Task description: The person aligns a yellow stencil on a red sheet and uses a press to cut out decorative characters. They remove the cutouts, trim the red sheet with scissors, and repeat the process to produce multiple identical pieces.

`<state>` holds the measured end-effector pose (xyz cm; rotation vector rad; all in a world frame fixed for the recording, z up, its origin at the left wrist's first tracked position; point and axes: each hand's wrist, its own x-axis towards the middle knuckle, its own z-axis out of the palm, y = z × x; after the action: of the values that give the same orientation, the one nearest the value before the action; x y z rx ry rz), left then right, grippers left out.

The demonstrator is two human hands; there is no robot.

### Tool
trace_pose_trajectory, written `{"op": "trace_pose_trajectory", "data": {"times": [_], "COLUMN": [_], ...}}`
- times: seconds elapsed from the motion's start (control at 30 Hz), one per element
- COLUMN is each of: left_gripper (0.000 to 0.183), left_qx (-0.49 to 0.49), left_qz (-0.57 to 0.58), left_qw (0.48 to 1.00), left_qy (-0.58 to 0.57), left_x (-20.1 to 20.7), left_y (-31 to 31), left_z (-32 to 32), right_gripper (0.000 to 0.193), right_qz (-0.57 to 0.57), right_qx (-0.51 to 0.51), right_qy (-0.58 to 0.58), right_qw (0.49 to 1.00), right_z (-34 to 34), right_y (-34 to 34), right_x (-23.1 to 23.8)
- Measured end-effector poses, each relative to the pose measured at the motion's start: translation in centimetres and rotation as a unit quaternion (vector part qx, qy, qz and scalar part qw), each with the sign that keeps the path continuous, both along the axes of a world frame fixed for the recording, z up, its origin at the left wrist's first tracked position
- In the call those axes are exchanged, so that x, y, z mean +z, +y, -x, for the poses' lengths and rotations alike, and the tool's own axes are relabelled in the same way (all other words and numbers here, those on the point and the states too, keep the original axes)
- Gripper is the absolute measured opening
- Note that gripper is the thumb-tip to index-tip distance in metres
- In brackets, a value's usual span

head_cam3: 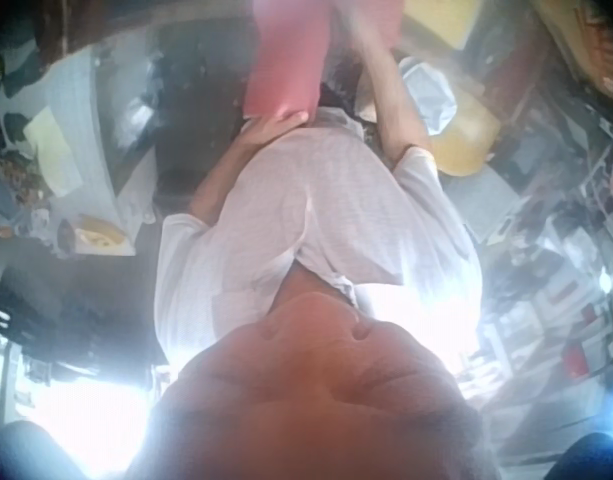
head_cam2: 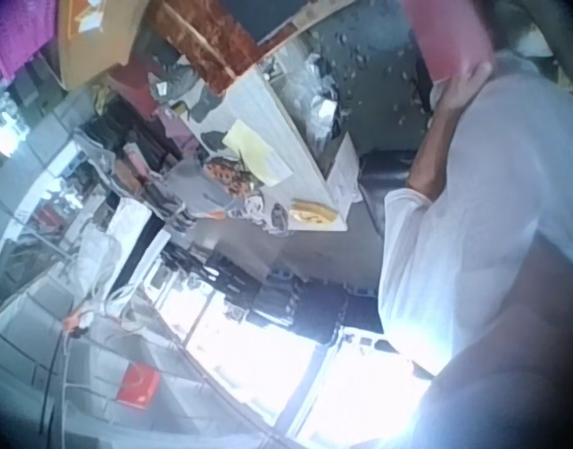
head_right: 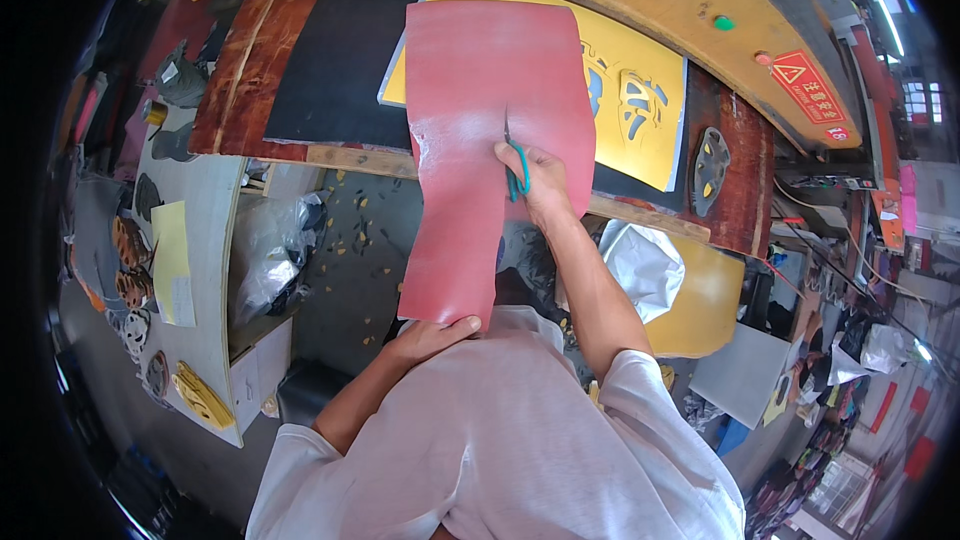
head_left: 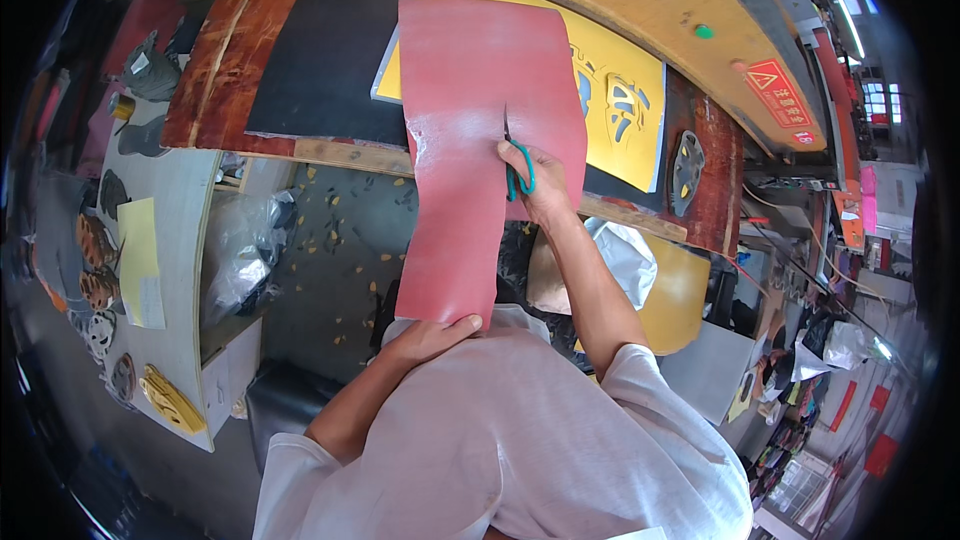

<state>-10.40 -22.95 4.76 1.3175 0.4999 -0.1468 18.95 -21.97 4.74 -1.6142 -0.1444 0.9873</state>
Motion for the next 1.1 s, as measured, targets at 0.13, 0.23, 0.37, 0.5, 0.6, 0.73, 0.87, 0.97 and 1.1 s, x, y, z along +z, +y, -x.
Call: {"op": "trace_pose_trajectory", "data": {"times": [0.13, 0.23, 0.37, 0.5, 0.6, 0.73, 0.87, 0.97, 1.1], "left_gripper": [0.042, 0.036, 0.029, 0.029, 0.039, 0.039, 0.071, 0.09, 0.096], "left_qx": [0.004, 0.003, 0.086, 0.095, -0.131, 0.088, 0.229, 0.249, 0.245], "left_qz": [0.011, 0.004, 0.084, 0.053, -0.215, -0.204, -0.477, -0.578, -0.62], "left_qw": [1.0, 1.0, 0.992, 0.982, 0.949, 0.964, 0.845, 0.771, 0.739], "left_qy": [0.017, 0.016, 0.033, 0.157, 0.19, 0.146, 0.08, 0.098, 0.096], "left_x": [-0.2, -0.6, -1.7, -1.4, 1.3, 4.2, 1.2, -2.7, -6.1], "left_y": [0.1, 0.1, 1.4, 3.2, 3.2, 4.1, 5.3, 7.4, 9.1], "left_z": [0.4, 1.3, 3.3, 4.8, 4.0, -1.6, -12.7, -17.9, -20.3], "right_gripper": [0.038, 0.038, 0.038, 0.039, 0.04, 0.04, 0.041, 0.042, 0.038], "right_qz": [0.023, 0.022, 0.014, 0.025, 0.038, 0.033, 0.038, 0.037, 0.024], "right_qx": [0.007, 0.043, 0.076, 0.103, 0.122, 0.164, 0.213, 0.217, 0.173], "right_qy": [0.014, 0.047, 0.096, 0.14, 0.135, 0.151, 0.183, 0.195, 0.181], "right_qw": [1.0, 0.998, 0.992, 0.985, 0.983, 0.974, 0.959, 0.956, 0.968], "right_z": [-0.8, -1.6, -3.2, -3.8, -4.1, -4.9, -6.2, -7.1, -6.7], "right_y": [1.1, 1.9, 2.6, 2.8, 2.9, 3.3, 3.6, 3.6, 3.4], "right_x": [0.5, 1.5, 3.2, 4.0, 4.0, 3.8, 3.6, 3.4, 2.0]}}
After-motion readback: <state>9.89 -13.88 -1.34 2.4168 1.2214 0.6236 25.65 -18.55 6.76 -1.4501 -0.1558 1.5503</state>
